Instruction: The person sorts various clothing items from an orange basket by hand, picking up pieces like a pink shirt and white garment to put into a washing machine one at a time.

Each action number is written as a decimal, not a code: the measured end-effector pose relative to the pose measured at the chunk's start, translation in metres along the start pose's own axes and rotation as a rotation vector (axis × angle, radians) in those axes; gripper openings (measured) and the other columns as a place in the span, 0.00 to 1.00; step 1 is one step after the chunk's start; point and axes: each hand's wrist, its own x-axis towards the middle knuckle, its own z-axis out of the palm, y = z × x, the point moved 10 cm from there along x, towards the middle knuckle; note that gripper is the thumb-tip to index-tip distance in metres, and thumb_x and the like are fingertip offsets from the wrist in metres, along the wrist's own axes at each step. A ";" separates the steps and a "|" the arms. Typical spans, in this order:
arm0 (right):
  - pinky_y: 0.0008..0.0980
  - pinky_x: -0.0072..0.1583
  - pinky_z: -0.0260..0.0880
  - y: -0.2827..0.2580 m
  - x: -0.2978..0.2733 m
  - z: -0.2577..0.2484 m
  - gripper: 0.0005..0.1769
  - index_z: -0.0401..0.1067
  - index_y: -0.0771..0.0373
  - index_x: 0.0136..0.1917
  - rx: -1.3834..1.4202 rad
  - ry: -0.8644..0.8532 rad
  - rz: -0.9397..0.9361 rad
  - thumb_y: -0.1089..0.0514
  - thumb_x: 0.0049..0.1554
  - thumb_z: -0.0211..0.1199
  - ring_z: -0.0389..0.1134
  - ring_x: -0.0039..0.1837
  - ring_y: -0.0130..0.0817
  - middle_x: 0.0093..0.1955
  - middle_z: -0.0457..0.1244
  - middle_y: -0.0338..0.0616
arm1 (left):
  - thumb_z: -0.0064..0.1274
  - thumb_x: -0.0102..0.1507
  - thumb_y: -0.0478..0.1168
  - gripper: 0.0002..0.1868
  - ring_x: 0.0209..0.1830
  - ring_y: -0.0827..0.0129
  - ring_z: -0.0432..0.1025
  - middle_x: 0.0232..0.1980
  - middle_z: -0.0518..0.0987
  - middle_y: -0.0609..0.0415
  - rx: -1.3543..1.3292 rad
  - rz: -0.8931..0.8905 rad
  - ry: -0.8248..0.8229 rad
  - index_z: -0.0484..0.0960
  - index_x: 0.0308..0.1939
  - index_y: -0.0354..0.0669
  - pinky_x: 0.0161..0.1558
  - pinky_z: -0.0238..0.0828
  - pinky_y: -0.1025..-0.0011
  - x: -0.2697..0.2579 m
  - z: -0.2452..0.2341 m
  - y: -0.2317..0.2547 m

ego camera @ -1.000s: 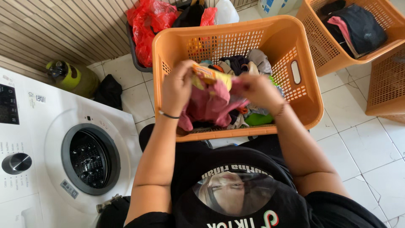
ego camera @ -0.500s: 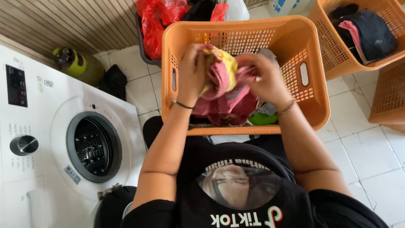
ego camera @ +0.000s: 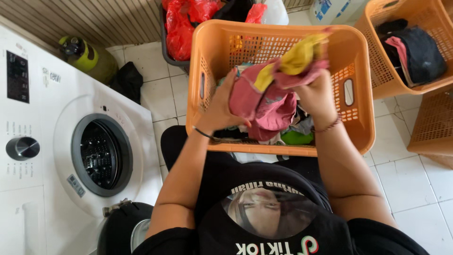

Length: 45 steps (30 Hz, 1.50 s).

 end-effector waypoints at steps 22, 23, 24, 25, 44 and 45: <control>0.49 0.74 0.50 0.016 -0.020 0.133 0.65 0.35 0.71 0.81 -0.142 -0.296 -0.416 0.55 0.48 0.77 0.45 0.80 0.52 0.80 0.43 0.62 | 0.58 0.63 0.35 0.30 0.71 0.59 0.69 0.71 0.74 0.45 -0.429 -0.202 0.556 0.73 0.70 0.42 0.73 0.65 0.61 -0.038 -0.040 -0.029; 0.47 0.75 0.53 0.033 -0.018 0.136 0.57 0.39 0.70 0.81 -0.085 -0.278 -0.344 0.57 0.52 0.75 0.49 0.79 0.50 0.80 0.46 0.60 | 0.61 0.60 0.37 0.38 0.75 0.56 0.65 0.74 0.70 0.43 -0.391 -0.205 0.465 0.68 0.74 0.44 0.76 0.62 0.59 -0.029 -0.031 -0.014; 0.45 0.75 0.57 0.052 -0.014 0.138 0.50 0.44 0.69 0.80 -0.031 -0.261 -0.270 0.59 0.56 0.72 0.52 0.79 0.48 0.79 0.49 0.58 | 0.64 0.57 0.39 0.46 0.78 0.53 0.62 0.78 0.67 0.41 -0.355 -0.211 0.373 0.64 0.78 0.46 0.78 0.59 0.57 -0.028 -0.028 -0.001; 0.43 0.75 0.61 0.072 -0.008 0.141 0.43 0.49 0.69 0.80 0.019 -0.235 -0.200 0.61 0.60 0.70 0.56 0.78 0.46 0.79 0.52 0.56 | 0.65 0.58 0.42 0.47 0.80 0.53 0.58 0.79 0.65 0.43 -0.229 -0.125 0.370 0.61 0.79 0.49 0.80 0.55 0.55 -0.033 -0.043 0.016; 0.28 0.64 0.66 0.091 -0.014 0.283 0.37 0.53 0.62 0.79 0.134 -0.685 0.205 0.72 0.59 0.56 0.57 0.74 0.31 0.80 0.49 0.40 | 0.63 0.63 0.36 0.37 0.44 0.67 0.77 0.55 0.79 0.48 -0.703 -0.418 1.455 0.66 0.74 0.41 0.40 0.79 0.69 -0.310 -0.164 -0.174; 0.28 0.65 0.66 0.098 -0.017 0.279 0.35 0.56 0.63 0.79 0.047 -0.703 0.239 0.72 0.60 0.55 0.57 0.75 0.31 0.80 0.50 0.41 | 0.62 0.61 0.33 0.39 0.50 0.68 0.76 0.59 0.77 0.50 -0.679 -0.361 1.492 0.63 0.75 0.42 0.46 0.79 0.70 -0.332 -0.174 -0.181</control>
